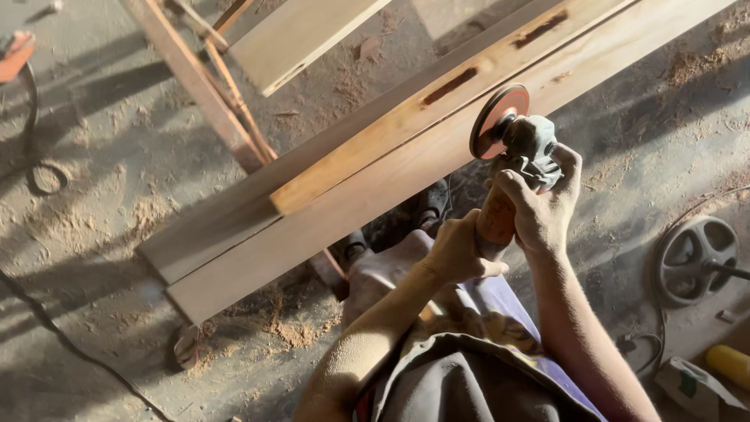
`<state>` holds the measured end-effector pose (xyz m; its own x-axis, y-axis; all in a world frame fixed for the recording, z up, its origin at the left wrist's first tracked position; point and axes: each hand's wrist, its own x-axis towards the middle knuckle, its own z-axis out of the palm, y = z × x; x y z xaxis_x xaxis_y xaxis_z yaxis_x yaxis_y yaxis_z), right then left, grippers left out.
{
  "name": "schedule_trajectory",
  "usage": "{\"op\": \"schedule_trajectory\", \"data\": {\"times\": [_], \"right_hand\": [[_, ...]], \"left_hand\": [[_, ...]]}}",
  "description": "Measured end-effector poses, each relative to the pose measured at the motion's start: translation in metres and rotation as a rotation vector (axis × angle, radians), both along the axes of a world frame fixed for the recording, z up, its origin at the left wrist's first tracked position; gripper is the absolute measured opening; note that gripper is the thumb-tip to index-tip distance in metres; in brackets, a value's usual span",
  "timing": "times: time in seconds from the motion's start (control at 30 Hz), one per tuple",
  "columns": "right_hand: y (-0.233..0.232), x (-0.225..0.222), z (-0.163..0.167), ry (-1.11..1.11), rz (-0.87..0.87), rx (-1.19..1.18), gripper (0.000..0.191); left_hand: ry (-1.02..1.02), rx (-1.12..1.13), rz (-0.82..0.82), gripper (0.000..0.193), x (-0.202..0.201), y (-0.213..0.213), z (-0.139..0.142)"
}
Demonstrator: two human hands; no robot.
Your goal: The person uses an angle grinder with a sanding disc to smooth the surface of a long wooden plank resting on a workbench. They move the tool back and forth along the plank's length, generating sawdust, while holding the wood steady with the other hand.
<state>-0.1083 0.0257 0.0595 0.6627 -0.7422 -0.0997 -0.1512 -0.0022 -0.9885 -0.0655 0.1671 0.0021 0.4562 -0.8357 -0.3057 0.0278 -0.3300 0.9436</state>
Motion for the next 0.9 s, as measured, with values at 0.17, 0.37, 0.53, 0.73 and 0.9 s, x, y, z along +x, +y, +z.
{"op": "schedule_trajectory", "data": {"times": [0.17, 0.37, 0.53, 0.73, 0.9], "right_hand": [[0.066, 0.014, 0.006, -0.035, 0.111, 0.135, 0.062], [0.097, 0.040, 0.010, 0.078, 0.287, -0.102, 0.052], [0.146, 0.081, 0.005, 0.341, 0.496, -0.667, 0.066], [0.207, 0.132, -0.002, 0.683, 0.743, -0.643, 0.087], [0.230, 0.153, -0.003, 0.671, 0.807, -0.609, 0.084]], "left_hand": [[0.058, -0.140, 0.068, 0.066, -0.016, 0.058, -0.018], [0.191, -0.342, 0.170, 0.068, -0.026, 0.077, -0.039], [0.128, -0.139, 0.287, 0.069, 0.021, 0.154, -0.078], [-0.443, 0.274, 1.041, 0.076, 0.108, 0.249, -0.091], [-0.587, -0.056, 0.824, 0.074, 0.158, 0.235, -0.083]]}}
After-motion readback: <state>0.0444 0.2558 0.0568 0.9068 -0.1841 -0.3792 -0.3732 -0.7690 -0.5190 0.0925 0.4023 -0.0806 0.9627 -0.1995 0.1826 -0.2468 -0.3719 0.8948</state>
